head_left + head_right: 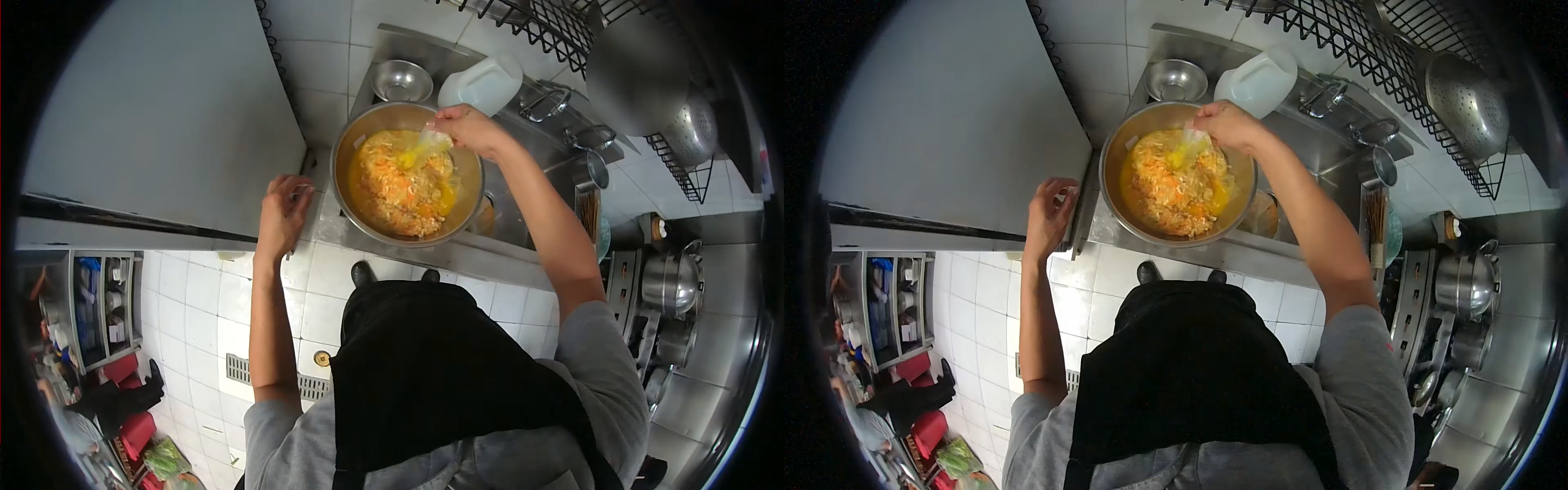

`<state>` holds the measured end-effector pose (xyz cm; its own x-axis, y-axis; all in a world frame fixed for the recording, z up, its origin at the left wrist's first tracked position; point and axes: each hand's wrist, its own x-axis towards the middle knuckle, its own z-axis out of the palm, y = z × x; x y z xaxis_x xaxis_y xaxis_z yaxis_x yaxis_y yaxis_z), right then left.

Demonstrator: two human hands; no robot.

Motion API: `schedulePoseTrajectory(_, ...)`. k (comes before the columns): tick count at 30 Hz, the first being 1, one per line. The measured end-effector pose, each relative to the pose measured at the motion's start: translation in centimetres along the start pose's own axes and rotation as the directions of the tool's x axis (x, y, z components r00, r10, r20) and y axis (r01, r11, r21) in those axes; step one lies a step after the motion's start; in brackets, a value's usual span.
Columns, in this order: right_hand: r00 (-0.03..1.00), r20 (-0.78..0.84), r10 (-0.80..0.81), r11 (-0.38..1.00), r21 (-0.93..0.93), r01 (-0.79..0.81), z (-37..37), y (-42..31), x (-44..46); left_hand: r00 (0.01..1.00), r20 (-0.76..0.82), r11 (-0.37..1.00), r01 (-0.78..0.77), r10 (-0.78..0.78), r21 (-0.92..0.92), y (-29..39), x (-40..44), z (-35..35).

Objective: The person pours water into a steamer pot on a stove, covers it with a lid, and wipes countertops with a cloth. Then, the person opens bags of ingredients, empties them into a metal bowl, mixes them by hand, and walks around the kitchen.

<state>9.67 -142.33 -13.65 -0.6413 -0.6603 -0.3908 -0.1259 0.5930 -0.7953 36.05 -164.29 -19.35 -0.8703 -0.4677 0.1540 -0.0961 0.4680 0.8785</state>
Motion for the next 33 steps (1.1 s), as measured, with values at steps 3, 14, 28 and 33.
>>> schedulePoseTrajectory(3, 0.998, 0.014, -0.062, 0.994, 0.088, 0.061, -1.7, -1.2, -0.9, 0.999, 0.039, 1.000, 0.000, -0.001, 0.026, 0.4, 1.0, 0.3)
schedulePoseTrajectory(14, 0.982, -0.172, -0.076, 0.929, 0.346, 0.132, -8.3, -1.9, -6.9, 0.865, 0.169, 0.819, -0.501, 0.472, 0.281, -0.7, 8.7, 9.1)
schedulePoseTrajectory(28, 0.955, -0.282, -0.089, 0.960, 0.231, 0.158, -8.9, 0.0, -11.4, 0.927, 0.117, 0.921, -0.370, 0.357, 0.119, 0.4, 12.4, 11.1)
schedulePoseTrajectory(33, 0.965, -0.220, -0.143, 0.954, 0.230, 0.194, -6.9, -0.3, -11.9, 0.949, 0.109, 0.952, -0.301, 0.294, 0.056, 4.9, 14.1, 7.7)
